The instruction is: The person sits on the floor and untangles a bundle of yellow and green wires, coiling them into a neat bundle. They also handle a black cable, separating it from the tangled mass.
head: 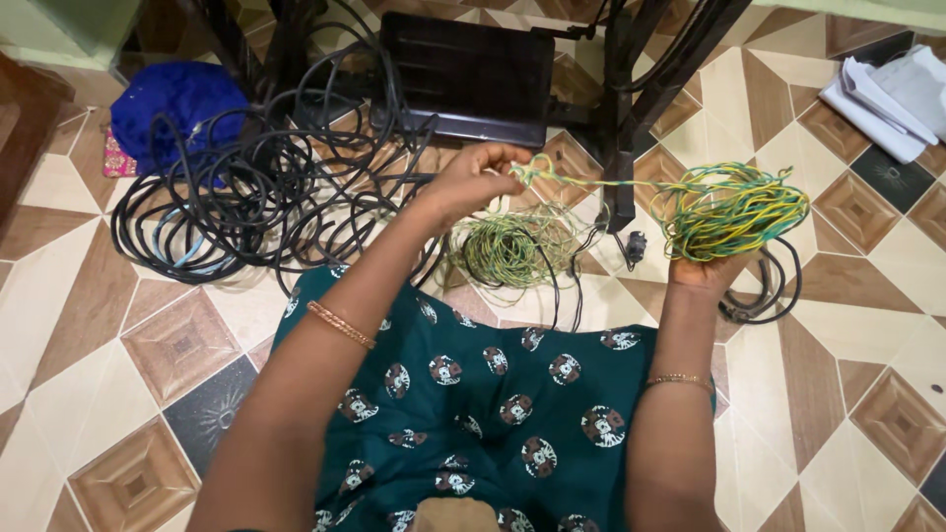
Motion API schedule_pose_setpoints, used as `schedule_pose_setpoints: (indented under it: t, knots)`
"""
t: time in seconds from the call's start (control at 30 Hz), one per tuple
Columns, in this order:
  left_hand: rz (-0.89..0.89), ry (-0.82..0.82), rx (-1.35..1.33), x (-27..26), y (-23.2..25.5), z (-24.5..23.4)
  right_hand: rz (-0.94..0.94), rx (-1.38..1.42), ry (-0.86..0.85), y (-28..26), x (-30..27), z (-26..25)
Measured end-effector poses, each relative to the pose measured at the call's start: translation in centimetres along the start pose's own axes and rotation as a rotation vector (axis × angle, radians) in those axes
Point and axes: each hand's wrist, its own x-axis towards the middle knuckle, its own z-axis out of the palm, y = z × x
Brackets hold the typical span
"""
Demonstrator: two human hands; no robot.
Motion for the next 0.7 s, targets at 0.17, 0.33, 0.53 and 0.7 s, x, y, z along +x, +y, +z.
schedule_pose_setpoints:
  t: [0.17,0.33,0.53,0.7]
  knots:
    - [0.033,-0.001,0.091,-0.8,-0.8,-1.0,0.064,0.017,0.011,0.2,-0.3,0.2]
    - [0.086,-0.003,-0.038,-1.6,0.3,-1.3,0.343,-0.071,-0.111,1.6,-2.6,1.8]
    - [0.163,0.066,0.236,-2.3,2.4,0.3,0.709,-0.164,-0.303,5.4,-5.3,3.4]
    - [0.245,0.046,0.362,-2.3,3.1,3.1,0.661,-0.507,-0.234,6.8,-6.2,4.7]
